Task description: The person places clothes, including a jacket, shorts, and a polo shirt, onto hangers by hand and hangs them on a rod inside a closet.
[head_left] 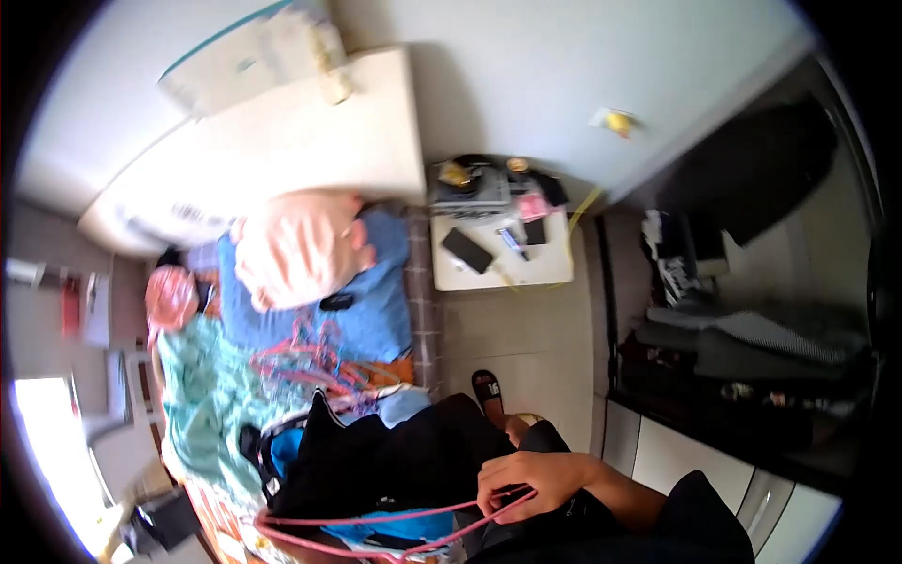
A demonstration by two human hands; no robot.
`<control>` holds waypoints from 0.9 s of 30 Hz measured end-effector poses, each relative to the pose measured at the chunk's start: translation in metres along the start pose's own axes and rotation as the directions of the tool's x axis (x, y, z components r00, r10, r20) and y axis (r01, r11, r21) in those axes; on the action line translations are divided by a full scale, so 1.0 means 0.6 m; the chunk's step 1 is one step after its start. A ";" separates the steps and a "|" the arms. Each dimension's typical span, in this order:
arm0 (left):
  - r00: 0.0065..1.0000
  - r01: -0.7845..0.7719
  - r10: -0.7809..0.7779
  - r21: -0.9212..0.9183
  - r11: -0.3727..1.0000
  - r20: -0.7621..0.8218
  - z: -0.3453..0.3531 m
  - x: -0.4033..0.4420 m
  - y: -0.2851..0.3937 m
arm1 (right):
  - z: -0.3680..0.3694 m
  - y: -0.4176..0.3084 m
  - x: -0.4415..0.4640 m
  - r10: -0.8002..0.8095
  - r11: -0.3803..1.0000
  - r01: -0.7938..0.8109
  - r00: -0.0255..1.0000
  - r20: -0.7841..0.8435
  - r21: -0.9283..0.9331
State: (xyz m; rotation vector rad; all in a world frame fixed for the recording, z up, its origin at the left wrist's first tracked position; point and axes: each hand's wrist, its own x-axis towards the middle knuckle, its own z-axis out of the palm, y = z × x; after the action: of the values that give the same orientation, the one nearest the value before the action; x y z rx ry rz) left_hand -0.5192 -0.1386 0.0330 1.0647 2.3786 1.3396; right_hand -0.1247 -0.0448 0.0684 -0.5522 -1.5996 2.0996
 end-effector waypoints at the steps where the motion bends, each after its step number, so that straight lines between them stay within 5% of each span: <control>1: 0.998 -0.017 0.010 -0.133 0.991 -0.054 0.030 0.010 0.035 | -0.011 -0.004 -0.023 -0.009 0.999 0.009 1.000 0.001 0.046; 6: 0.995 -0.059 -0.005 -0.638 0.767 -0.099 0.150 0.008 0.184 | -0.026 -0.033 -0.121 -0.005 0.988 0.032 0.985 -0.171 0.154; 8: 0.949 -0.256 0.309 -0.408 0.876 0.067 0.182 0.043 0.165 | -0.010 -0.049 -0.152 0.000 0.969 0.063 0.968 -0.252 0.239; 9: 0.939 -0.234 0.322 -0.468 0.852 0.117 0.210 0.045 0.199 | -0.004 -0.058 -0.166 -0.002 0.971 0.070 0.958 -0.287 0.227; 10: 0.802 0.187 0.308 -0.706 0.683 0.511 0.233 0.050 0.271 | 0.000 -0.066 -0.180 -0.020 0.974 0.082 0.960 -0.278 0.211; 12: 0.834 -0.173 0.445 -0.611 0.773 0.326 0.309 0.024 0.274 | 0.016 -0.064 -0.212 0.007 0.978 0.054 0.956 -0.292 0.200; 13: 0.764 0.201 0.357 -0.723 0.661 0.538 0.335 0.000 0.314 | 0.029 -0.066 -0.228 -0.004 0.978 0.079 0.935 -0.356 0.195; 14: 0.759 0.337 0.236 -0.676 0.655 0.606 0.361 -0.061 0.418 | 0.040 -0.071 -0.248 -0.015 0.978 0.100 0.909 -0.416 0.183; 16: 0.513 0.362 0.424 -0.635 0.682 0.747 0.423 -0.114 0.490 | 0.071 -0.061 -0.301 -0.047 0.972 0.166 0.830 -0.556 0.165; 18: 0.277 0.088 0.615 -0.657 0.749 0.738 0.484 -0.184 0.566 | 0.094 -0.076 -0.340 -0.123 0.973 0.222 0.734 -0.668 0.065; 20: 0.003 0.102 0.680 -0.677 0.729 0.733 0.519 -0.263 0.657 | 0.113 -0.081 -0.379 -0.075 0.996 0.087 0.713 -0.697 -0.018; 22: -0.126 0.151 0.724 -0.708 0.690 0.679 0.561 -0.346 0.705 | 0.095 -0.100 -0.392 -0.205 0.976 0.057 0.562 -0.801 -0.209; 24: -0.216 0.181 0.762 -0.742 0.646 0.611 0.607 -0.418 0.734 | 0.058 -0.110 -0.429 -0.223 0.953 -0.055 0.535 -0.815 -0.298; 25: -0.263 0.183 0.723 -0.703 0.687 0.638 0.619 -0.447 0.746 | 0.058 -0.077 -0.436 -0.252 0.937 -0.133 0.385 -0.888 -0.324; 26: -0.245 0.052 0.753 -0.768 0.639 0.610 0.638 -0.477 0.748 | 0.058 -0.041 -0.441 -0.288 0.919 -0.208 0.225 -0.931 -0.335; 27: -0.194 -0.152 0.796 -0.819 0.554 0.574 0.659 -0.508 0.744 | 0.056 0.000 -0.444 -0.305 0.912 -0.215 0.216 -0.927 -0.350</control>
State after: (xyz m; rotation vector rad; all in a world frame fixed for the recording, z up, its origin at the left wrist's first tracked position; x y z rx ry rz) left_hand 0.1140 0.0601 0.1233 1.9646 0.3544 0.6498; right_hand 0.0754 -0.2224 0.0894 -1.5739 -1.1100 0.7689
